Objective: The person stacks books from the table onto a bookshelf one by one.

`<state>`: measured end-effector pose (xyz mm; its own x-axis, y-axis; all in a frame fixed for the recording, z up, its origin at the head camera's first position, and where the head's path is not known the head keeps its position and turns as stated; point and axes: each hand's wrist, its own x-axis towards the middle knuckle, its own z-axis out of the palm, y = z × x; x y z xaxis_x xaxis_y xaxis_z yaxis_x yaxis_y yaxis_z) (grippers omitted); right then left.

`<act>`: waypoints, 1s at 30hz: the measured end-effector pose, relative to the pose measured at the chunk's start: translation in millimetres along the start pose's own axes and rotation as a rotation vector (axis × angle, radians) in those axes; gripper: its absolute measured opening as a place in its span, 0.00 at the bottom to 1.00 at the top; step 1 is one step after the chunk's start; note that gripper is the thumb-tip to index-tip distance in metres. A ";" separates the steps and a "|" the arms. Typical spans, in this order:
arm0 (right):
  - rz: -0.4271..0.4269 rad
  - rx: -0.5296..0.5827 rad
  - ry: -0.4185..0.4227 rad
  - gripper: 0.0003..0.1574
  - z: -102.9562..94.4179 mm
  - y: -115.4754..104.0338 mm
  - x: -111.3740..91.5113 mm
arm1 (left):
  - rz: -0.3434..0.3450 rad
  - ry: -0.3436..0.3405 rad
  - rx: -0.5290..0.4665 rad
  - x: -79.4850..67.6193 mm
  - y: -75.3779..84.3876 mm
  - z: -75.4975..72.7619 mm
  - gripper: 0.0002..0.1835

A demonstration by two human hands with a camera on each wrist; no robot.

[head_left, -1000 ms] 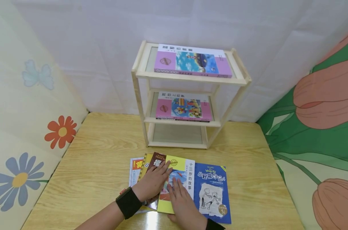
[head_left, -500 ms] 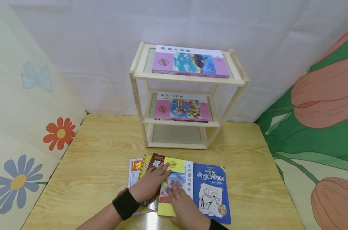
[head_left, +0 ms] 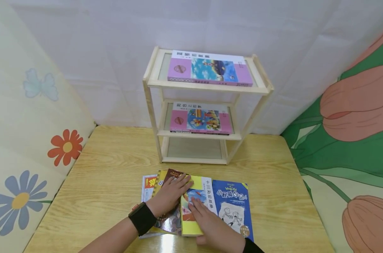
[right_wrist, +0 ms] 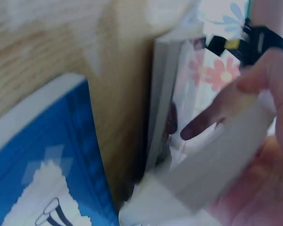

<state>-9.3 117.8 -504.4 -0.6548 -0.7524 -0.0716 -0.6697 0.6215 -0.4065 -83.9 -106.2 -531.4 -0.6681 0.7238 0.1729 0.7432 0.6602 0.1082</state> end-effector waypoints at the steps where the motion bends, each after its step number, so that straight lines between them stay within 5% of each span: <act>1: -0.011 0.004 -0.016 0.64 -1.5 0.7 -0.9 | 0.007 -0.006 0.007 2.0 -1.9 1.2 0.35; 9: -0.069 0.057 -0.091 0.63 -7.8 -0.1 -4.6 | 0.055 -0.061 -0.004 11.3 -9.1 6.3 0.40; 17: -0.077 0.108 -0.097 0.63 -14.2 -1.8 -8.6 | 0.147 -0.037 0.010 15.0 -7.9 6.6 0.37; 23: -0.079 0.126 -0.072 0.65 -19.2 -1.8 -11.5 | 0.140 -0.086 0.044 15.5 -5.3 1.6 0.35; 30: -0.118 0.003 -0.044 0.63 -24.8 0.5 -12.0 | 0.120 -0.111 0.096 15.1 -2.4 -5.6 0.35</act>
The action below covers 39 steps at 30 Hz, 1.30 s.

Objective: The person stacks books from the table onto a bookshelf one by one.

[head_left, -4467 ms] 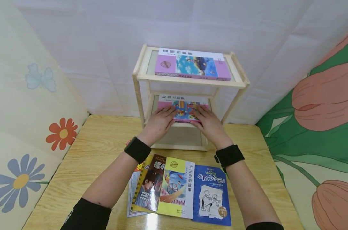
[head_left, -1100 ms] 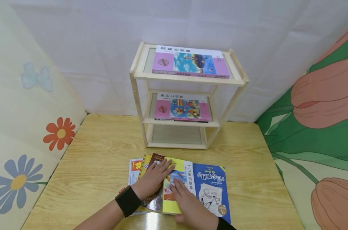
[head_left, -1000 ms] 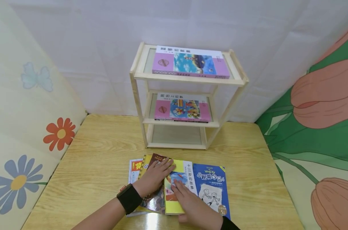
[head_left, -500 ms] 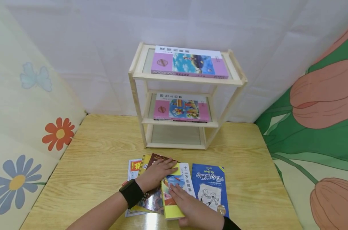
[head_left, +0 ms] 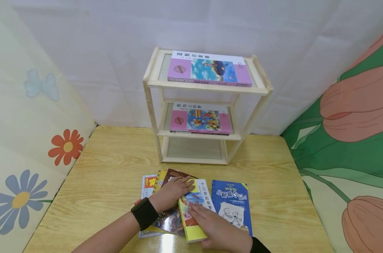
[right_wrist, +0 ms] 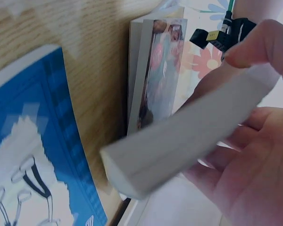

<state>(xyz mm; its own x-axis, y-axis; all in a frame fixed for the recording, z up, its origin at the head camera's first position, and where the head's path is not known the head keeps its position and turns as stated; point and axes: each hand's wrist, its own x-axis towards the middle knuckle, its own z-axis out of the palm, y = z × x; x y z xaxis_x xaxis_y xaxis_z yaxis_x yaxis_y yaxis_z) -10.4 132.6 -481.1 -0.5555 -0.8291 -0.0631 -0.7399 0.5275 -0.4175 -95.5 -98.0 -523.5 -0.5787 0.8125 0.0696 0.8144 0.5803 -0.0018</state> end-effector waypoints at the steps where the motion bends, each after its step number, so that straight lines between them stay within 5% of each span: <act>1: -0.003 -0.011 0.005 0.64 -1.0 0.7 -0.1 | -0.001 0.001 0.007 -0.3 0.1 -1.0 0.35; 11: 0.036 0.078 0.009 0.61 -14.8 7.8 -9.0 | -0.014 0.022 -0.002 -1.9 0.2 -13.1 0.35; 18: 0.045 0.045 0.077 0.54 -23.4 15.4 -14.5 | -0.039 0.025 0.057 -2.9 -0.4 -30.0 0.30; 34: 0.222 0.102 0.088 0.44 -44.3 32.3 -28.4 | -0.039 0.259 0.016 -2.8 3.5 -48.8 0.08; 39: 0.281 0.116 0.045 0.46 -50.7 36.3 -30.4 | -0.066 0.248 0.045 -3.8 9.8 -59.6 0.16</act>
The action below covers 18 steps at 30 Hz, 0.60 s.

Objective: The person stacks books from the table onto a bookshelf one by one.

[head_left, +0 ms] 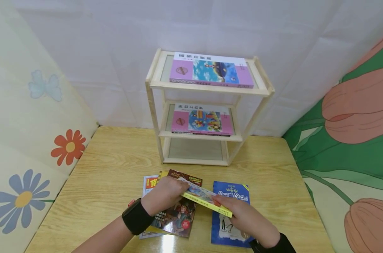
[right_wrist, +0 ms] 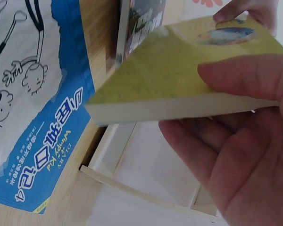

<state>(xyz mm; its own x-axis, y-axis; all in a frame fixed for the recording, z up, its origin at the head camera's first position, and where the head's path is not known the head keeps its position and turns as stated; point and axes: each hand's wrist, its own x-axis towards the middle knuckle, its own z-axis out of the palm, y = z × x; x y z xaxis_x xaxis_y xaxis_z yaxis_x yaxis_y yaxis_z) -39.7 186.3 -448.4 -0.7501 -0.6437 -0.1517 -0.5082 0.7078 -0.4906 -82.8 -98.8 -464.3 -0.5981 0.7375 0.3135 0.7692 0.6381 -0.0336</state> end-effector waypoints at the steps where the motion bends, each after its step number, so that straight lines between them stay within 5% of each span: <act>1: 0.005 -0.001 -0.007 0.45 -1.5 0.1 0.3 | -0.005 -0.004 0.013 0.7 1.3 -2.5 0.16; 8: 0.017 -0.032 -0.043 0.31 -5.7 -1.5 6.2 | -0.053 -0.057 0.073 6.1 10.4 -17.5 0.22; 15: 0.049 -0.102 0.019 0.30 0.2 -5.2 16.5 | -0.019 0.136 0.101 7.5 18.7 -20.7 0.25; 18: 0.083 -0.116 0.033 0.30 1.5 -5.7 20.3 | -0.012 0.153 0.094 7.4 20.8 -20.2 0.25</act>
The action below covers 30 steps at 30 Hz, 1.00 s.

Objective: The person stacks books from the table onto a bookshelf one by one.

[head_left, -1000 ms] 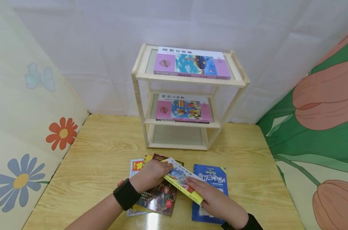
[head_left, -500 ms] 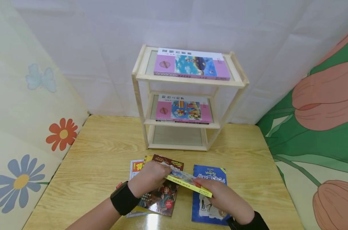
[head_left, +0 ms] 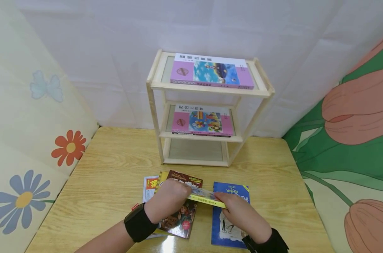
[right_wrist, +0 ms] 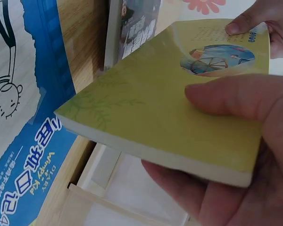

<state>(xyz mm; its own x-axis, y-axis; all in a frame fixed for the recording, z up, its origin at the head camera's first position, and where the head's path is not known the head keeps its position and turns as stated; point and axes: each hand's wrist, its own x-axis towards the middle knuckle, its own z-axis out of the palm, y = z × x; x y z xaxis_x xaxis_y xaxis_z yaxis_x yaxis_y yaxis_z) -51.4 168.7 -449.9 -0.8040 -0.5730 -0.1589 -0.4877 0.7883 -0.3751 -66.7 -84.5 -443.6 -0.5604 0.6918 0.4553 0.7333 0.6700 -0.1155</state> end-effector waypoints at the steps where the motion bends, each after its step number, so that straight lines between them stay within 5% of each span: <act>1: 0.006 -0.004 0.004 0.30 0.5 -0.4 0.9 | -0.002 -0.017 -0.006 0.1 0.6 0.3 0.23; 5: 0.027 0.001 0.016 0.31 2.9 -3.3 5.5 | -0.007 -0.104 0.021 0.0 3.8 1.9 0.12; 14: 0.019 -0.022 0.049 0.28 8.1 1.1 10.0 | -0.019 -0.112 -0.017 0.7 7.4 3.4 0.21; 22: 0.032 -0.069 0.091 0.24 2.5 -3.7 9.5 | -0.072 -0.235 -0.116 0.8 8.2 3.4 0.08; 26: 0.026 -0.125 0.116 0.27 -1.2 -5.5 9.2 | -0.088 -0.332 -0.129 1.1 9.0 1.7 0.19; 30: 0.004 -0.189 0.179 0.28 -9.5 -6.9 9.9 | -0.085 -0.338 -0.117 3.8 8.5 -1.7 0.21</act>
<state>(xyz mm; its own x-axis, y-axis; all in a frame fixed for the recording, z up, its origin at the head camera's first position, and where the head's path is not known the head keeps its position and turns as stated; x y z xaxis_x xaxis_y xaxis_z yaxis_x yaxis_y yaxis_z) -59.2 159.7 -440.2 -0.8454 -0.5341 0.0102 -0.5256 0.8282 -0.1946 -61.9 -76.6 -441.3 -0.7023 0.6981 0.1395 0.7069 0.7070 0.0205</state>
